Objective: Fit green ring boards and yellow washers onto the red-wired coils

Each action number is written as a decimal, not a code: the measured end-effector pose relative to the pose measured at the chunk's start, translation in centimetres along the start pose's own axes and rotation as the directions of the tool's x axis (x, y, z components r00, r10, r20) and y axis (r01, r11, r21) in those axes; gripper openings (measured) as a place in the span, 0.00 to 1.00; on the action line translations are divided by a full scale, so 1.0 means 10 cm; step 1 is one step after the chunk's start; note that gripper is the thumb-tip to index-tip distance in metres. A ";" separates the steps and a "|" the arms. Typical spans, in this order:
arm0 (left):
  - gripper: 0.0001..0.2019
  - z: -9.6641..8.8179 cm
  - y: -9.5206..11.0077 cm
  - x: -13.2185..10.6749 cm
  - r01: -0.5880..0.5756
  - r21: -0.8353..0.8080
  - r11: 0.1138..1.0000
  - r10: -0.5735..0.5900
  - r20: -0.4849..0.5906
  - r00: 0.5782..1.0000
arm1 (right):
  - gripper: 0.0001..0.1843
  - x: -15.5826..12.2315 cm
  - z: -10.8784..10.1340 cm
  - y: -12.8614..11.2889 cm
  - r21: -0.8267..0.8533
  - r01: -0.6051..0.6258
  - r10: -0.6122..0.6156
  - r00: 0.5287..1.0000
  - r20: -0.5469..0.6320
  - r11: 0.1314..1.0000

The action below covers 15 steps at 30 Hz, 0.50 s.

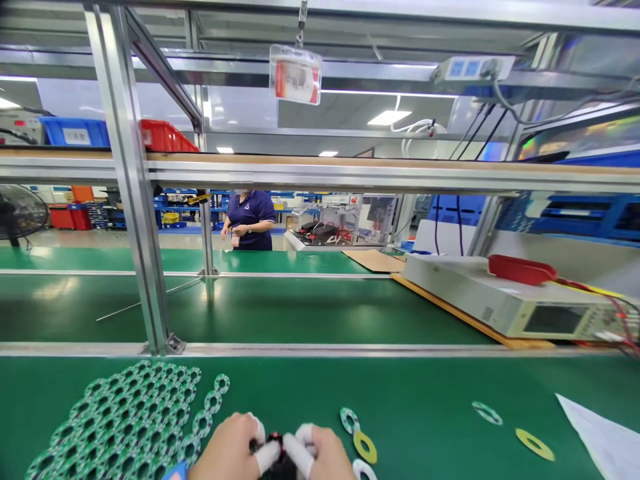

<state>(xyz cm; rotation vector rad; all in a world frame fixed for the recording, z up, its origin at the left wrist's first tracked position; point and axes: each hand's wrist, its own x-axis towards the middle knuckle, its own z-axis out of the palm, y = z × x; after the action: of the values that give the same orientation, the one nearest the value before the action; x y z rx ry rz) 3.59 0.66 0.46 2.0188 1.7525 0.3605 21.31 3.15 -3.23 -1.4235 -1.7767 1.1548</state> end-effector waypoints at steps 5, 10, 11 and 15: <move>0.16 0.01 0.00 0.01 -0.068 -0.103 0.992 0.055 -0.124 0.991 | 0.23 0.02 -0.29 0.11 -0.404 0.191 -0.283 0.942 -0.180 0.894; 0.22 0.15 -0.06 0.03 -0.133 -0.128 0.983 0.128 -0.050 0.991 | 0.26 0.00 -0.31 0.23 -0.602 0.219 -0.289 0.957 -0.020 0.767; 0.20 0.16 -0.07 0.03 -0.138 -0.134 0.981 0.132 -0.054 0.990 | 0.24 0.00 -0.30 0.23 -0.611 0.219 -0.285 0.958 -0.012 0.761; 0.19 0.12 -0.09 0.00 -0.167 -0.154 0.974 0.157 -0.079 0.984 | 0.19 -0.02 -0.26 0.13 -0.630 0.185 -0.251 0.968 -0.016 0.754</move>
<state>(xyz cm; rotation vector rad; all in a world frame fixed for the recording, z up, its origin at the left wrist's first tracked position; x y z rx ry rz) 3.38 0.58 -1.00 2.0591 1.5458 0.6068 24.17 3.69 -3.19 -1.5241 -2.3016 0.3506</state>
